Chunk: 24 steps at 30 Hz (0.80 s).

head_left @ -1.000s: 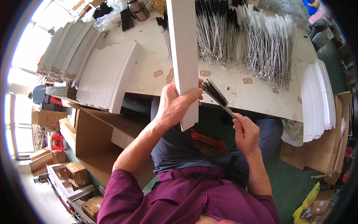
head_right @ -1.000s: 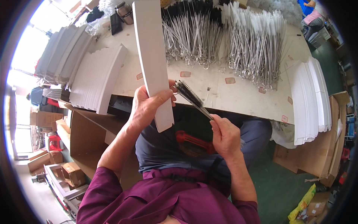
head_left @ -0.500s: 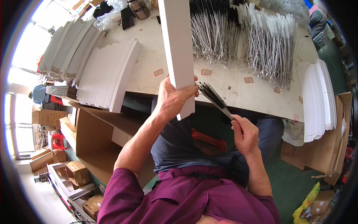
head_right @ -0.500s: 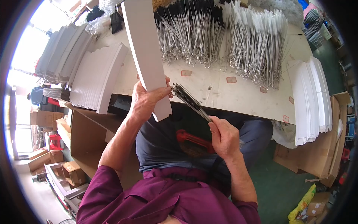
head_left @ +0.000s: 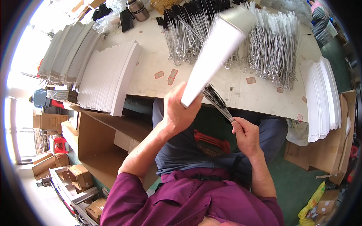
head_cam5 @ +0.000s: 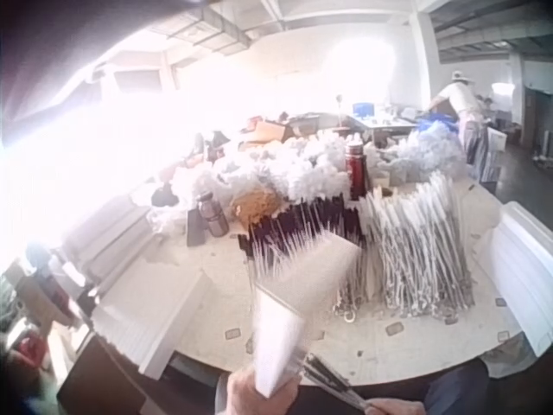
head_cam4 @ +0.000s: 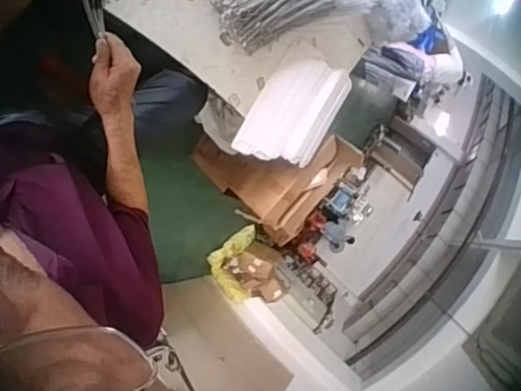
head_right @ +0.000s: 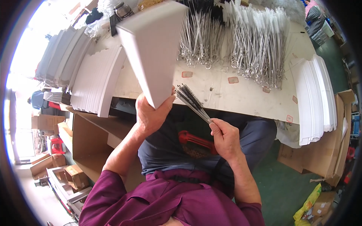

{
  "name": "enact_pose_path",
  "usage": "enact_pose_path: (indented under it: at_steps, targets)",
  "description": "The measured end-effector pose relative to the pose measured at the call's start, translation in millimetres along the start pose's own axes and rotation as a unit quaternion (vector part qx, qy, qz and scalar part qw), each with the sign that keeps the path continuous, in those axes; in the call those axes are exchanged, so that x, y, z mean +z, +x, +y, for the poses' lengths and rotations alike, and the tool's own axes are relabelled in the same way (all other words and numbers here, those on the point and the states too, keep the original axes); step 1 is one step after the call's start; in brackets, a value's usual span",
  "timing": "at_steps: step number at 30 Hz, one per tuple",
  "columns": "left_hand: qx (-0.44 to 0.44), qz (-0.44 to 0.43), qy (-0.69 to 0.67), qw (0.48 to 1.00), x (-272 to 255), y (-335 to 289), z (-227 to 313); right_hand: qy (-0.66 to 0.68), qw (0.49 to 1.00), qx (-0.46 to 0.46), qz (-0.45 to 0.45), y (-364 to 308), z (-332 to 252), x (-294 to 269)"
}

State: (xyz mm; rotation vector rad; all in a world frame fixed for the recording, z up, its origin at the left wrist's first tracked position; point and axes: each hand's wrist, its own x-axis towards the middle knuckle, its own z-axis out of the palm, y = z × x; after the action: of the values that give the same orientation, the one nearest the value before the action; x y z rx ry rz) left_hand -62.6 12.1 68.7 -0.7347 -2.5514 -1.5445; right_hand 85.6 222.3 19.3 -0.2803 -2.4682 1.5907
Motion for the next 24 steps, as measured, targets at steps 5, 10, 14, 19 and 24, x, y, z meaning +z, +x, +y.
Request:
enact_pose_path:
  at_steps: [5, 10, 14, 19, 24]
  targets:
    - [0.138, -0.066, 0.03, 0.988, 10.4, 1.2, 4.8, -0.009, 0.999, 0.034, -0.01, -0.2, 4.6, 1.9]
    - [0.105, -0.134, 0.013, 0.985, 13.3, -13.4, 7.3, -0.004, 1.0, 0.02, -0.006, 1.6, 0.3, 2.4]
    - [-0.121, -0.078, -0.183, 0.972, -13.0, -3.9, 18.0, 0.009, 1.0, 0.025, 0.011, -3.3, 7.1, -2.5]
    - [-0.17, 0.068, -0.418, 0.89, -47.0, 32.2, -1.4, 0.02, 0.999, -0.025, 0.014, -5.0, 13.9, -0.6]
    - [-0.208, 0.172, -0.529, 0.805, -50.2, 56.8, -21.3, 0.032, 0.999, -0.025, -0.005, -13.9, 4.3, -2.8]
